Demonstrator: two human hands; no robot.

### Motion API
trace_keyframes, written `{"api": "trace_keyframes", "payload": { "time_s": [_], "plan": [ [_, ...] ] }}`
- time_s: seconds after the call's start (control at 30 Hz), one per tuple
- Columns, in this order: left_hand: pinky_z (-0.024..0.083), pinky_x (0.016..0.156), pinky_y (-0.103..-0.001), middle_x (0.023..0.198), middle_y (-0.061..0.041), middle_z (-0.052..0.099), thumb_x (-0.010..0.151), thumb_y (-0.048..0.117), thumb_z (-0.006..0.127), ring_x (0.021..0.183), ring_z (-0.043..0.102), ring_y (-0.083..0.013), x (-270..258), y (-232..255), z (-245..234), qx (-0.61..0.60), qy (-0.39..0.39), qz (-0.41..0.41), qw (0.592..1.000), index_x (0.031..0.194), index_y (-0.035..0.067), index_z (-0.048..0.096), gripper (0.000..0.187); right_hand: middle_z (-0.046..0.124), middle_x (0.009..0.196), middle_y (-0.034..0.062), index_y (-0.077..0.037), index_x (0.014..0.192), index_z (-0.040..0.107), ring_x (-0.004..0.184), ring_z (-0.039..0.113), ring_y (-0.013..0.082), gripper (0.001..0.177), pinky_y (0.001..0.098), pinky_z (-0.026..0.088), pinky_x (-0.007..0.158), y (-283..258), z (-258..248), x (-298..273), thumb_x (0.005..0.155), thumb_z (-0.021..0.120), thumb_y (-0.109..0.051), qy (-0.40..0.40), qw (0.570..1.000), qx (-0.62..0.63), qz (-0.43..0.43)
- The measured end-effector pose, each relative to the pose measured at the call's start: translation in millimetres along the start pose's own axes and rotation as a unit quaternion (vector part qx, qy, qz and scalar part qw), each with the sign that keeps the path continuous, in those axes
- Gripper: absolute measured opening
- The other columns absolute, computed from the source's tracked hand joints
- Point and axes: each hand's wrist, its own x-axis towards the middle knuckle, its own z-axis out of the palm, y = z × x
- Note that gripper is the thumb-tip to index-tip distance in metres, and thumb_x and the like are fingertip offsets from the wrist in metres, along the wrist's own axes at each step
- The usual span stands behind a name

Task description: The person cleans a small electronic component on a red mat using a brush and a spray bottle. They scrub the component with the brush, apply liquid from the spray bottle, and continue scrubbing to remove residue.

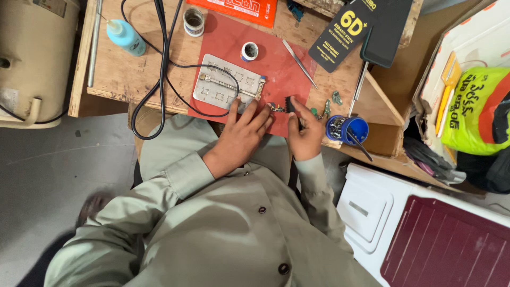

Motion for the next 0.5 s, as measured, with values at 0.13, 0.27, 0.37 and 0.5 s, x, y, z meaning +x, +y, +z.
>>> {"api": "trace_keyframes", "payload": {
  "time_s": [0.13, 0.27, 0.37, 0.5],
  "plan": [
    [0.026, 0.117, -0.065, 0.147, -0.011, 0.050, 0.087, 0.018, 0.060, 0.141, 0.040, -0.0346, -0.6, -0.2, 0.7, 0.011, -0.002, -0.002, 1.000, 0.141, 0.005, 0.060, 0.055, 0.075, 0.123, 0.0133, -0.001, 0.138, 0.065, 0.089, 0.062, 0.0043, 0.038, 0.0231, 0.049, 0.080, 6.3, -1.8, -12.7, 0.100, 0.062, 0.003, -0.057, 0.972, 0.149, 0.173],
    [0.026, 0.116, -0.066, 0.146, -0.012, 0.051, 0.088, 0.019, 0.059, 0.141, 0.040, -0.0351, -0.9, -0.5, 2.3, 0.009, -0.006, 0.002, 1.000, 0.141, 0.003, 0.060, 0.055, 0.070, 0.130, 0.0115, 0.004, 0.131, 0.064, 0.109, 0.064, 0.0068, 0.033, 0.0223, 0.050, 0.094, 15.8, 20.8, -17.2, 0.098, 0.062, 0.009, -0.023, 0.994, 0.102, 0.044],
    [0.025, 0.116, -0.066, 0.146, -0.012, 0.050, 0.088, 0.020, 0.059, 0.141, 0.040, -0.0360, -2.8, -0.8, 3.9, 0.006, -0.008, 0.001, 1.000, 0.140, 0.004, 0.060, 0.054, 0.071, 0.131, 0.0087, 0.002, 0.131, 0.066, 0.093, 0.061, 0.0025, 0.032, 0.0197, 0.049, 0.079, 22.4, 21.3, -9.1, 0.099, 0.063, 0.008, 0.005, 0.996, 0.080, 0.039],
    [0.025, 0.117, -0.066, 0.148, -0.013, 0.050, 0.089, 0.020, 0.059, 0.143, 0.039, -0.0360, -1.9, -0.9, 5.3, 0.010, 0.000, 0.003, 1.000, 0.142, 0.004, 0.059, 0.056, 0.073, 0.132, 0.0076, 0.000, 0.135, 0.066, 0.080, 0.053, -0.0017, 0.035, 0.0172, 0.045, 0.068, 18.0, 4.9, -4.7, 0.101, 0.062, 0.005, 0.007, 0.988, 0.129, 0.086]
  ]
}}
